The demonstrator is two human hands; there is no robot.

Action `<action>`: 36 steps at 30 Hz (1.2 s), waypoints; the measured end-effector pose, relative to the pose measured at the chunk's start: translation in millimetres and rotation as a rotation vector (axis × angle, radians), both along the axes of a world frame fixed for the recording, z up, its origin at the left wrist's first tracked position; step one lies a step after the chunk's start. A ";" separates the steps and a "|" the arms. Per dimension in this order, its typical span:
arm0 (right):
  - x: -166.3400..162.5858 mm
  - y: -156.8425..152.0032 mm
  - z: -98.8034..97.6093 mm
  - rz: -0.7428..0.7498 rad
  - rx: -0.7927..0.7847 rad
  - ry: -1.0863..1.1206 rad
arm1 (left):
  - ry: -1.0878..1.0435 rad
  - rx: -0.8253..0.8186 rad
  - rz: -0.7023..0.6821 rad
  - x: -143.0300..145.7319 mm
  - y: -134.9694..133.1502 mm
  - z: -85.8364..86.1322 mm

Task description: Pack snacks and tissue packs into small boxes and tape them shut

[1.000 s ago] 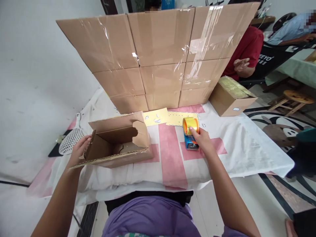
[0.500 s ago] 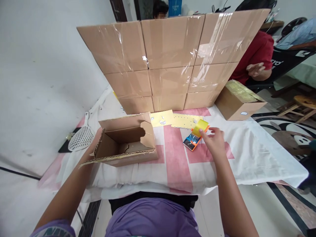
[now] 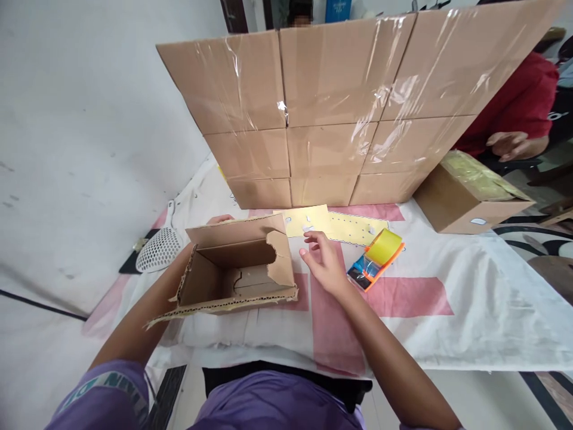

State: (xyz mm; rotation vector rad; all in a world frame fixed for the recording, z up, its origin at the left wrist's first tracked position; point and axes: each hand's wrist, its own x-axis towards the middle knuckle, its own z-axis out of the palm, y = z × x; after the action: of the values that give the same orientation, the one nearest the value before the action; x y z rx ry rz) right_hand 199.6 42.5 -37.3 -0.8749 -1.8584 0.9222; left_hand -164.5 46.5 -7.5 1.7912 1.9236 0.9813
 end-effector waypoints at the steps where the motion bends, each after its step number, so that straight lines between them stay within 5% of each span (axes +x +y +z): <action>1: 2.9 0.6 -3.3 -0.009 -0.017 0.015 | 0.017 0.019 0.036 -6.4 -3.9 3.3; 5: 19.4 1.1 4.1 -0.064 0.031 0.096 | 0.254 0.401 0.279 -41.1 -44.7 39.5; 9: 18.2 -0.4 61.6 -0.068 0.279 0.124 | 0.569 0.882 0.420 -56.0 -87.6 102.5; 13: -12.2 -13.0 147.3 0.122 0.552 0.070 | 0.615 1.165 0.440 -20.7 -112.6 148.7; 17: -45.5 -34.2 204.0 0.288 0.617 -0.042 | 0.648 1.211 0.311 36.3 -132.2 150.3; 21: -58.3 -45.2 209.5 0.442 0.336 -0.108 | 0.492 1.150 0.188 66.0 -142.9 133.5; 25: -57.3 -42.8 180.0 0.347 0.094 -0.020 | 0.049 0.979 0.087 54.7 -151.2 119.8; 29: -59.8 -38.4 145.8 0.110 0.048 0.112 | -0.180 0.397 0.261 44.0 -167.8 98.4; 32: -61.0 -40.5 131.7 0.075 0.028 0.127 | -0.140 -0.070 0.141 50.5 -175.2 83.3; 36: -48.6 -47.0 129.1 0.082 0.066 0.049 | -0.123 -0.196 0.068 50.3 -176.1 76.8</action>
State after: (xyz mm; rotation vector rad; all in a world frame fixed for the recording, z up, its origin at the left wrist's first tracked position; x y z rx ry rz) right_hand 150.9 -4.5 91.8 -0.7346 -1.8836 0.9188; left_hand -114.2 -129.6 69.2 1.5311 1.9413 0.8702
